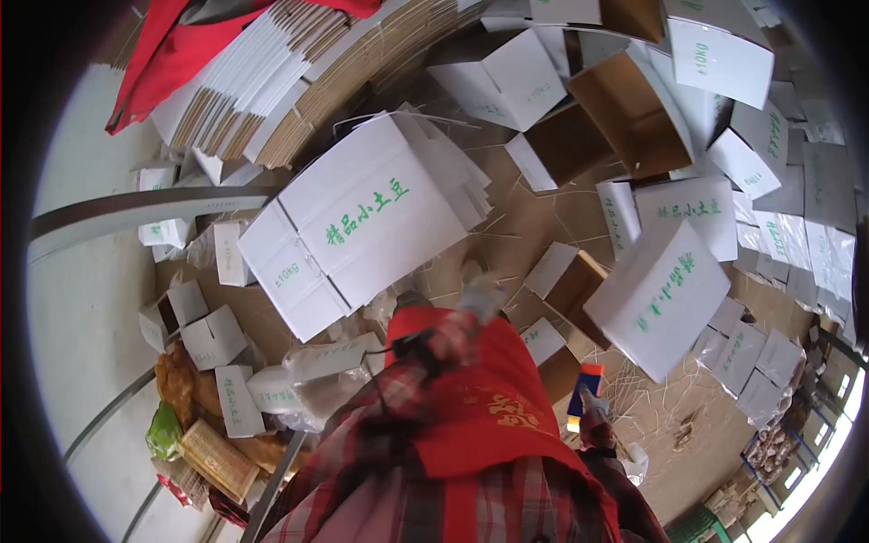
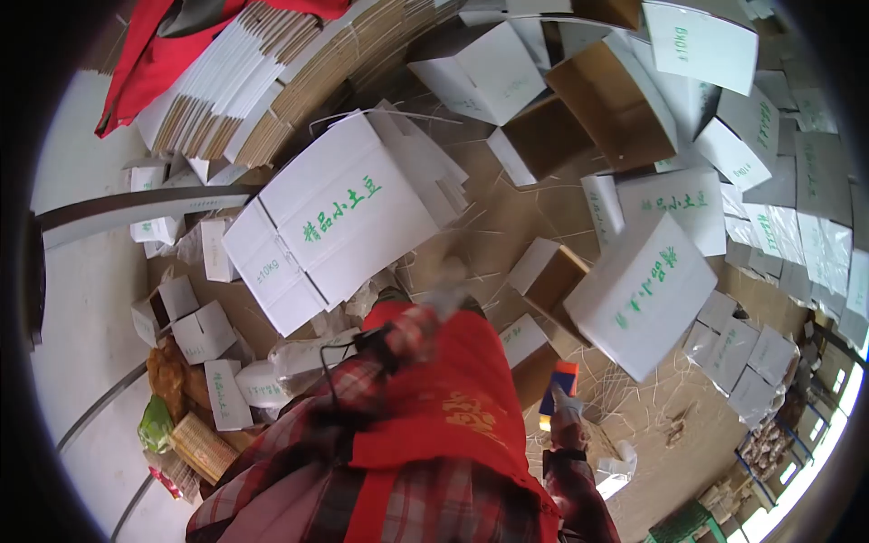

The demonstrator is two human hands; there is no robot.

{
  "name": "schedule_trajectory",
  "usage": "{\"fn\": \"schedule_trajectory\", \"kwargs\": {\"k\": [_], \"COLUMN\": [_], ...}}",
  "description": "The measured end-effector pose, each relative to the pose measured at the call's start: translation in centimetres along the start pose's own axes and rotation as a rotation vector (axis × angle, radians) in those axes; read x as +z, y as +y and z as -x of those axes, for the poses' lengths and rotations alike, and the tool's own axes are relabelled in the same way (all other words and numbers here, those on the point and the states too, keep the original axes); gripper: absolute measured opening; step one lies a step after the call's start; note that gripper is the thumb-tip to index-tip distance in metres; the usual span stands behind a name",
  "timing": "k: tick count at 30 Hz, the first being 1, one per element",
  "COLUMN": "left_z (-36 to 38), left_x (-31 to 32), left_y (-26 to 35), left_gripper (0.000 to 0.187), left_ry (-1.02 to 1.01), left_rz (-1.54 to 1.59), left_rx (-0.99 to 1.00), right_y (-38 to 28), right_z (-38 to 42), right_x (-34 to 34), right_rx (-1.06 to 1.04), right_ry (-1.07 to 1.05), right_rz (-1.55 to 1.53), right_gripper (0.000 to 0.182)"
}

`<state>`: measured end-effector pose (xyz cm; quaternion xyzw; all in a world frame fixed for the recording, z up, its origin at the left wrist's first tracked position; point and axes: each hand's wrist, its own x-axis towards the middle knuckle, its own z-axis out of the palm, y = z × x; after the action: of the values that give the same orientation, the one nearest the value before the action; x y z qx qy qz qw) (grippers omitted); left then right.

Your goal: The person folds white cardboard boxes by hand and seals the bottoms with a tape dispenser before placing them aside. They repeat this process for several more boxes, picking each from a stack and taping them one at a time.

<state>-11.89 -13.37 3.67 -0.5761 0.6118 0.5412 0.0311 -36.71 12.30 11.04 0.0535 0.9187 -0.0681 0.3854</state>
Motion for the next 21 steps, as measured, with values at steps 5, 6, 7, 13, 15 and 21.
{"fn": "schedule_trajectory", "kwargs": {"k": [5, 6, 7, 13, 15, 21], "left_z": [6.9, 7.7, 8.6, 8.6, 7.8, 6.3], "left_x": [-5.4, -6.1, -7.3, -11.4, -13.5, -22.4], "left_y": [-23.4, -25.9, -27.1, -35.4, -37.2, -36.5], "left_gripper": [0.030, 0.030, 0.031, 0.045, 0.050, 0.048], "left_ry": [0.139, 0.161, 0.182, 0.565, 0.733, 1.197], "left_rz": [0.026, 0.153, 0.347, 1.777, 1.960, 2.584], "left_rx": [-0.150, -0.133, -0.162, -1.009, -0.908, 0.067], "right_y": [-9.0, -10.0, -11.9, -26.0, -26.3, -25.6], "right_z": [3.1, 1.4, 1.3, 11.5, 12.8, 18.0], "right_x": [8.5, 10.9, 13.1, 24.9, 27.9, 30.9], "right_rx": [-0.259, -0.400, -0.508, -0.742, -0.786, -0.775], "right_ry": [-0.212, -0.235, -0.258, -0.398, -0.369, -0.486], "right_rz": [0.113, 0.243, 0.374, 0.747, 0.757, 0.616], "right_gripper": [0.055, 0.057, 0.060, 0.080, 0.082, 0.086]}}
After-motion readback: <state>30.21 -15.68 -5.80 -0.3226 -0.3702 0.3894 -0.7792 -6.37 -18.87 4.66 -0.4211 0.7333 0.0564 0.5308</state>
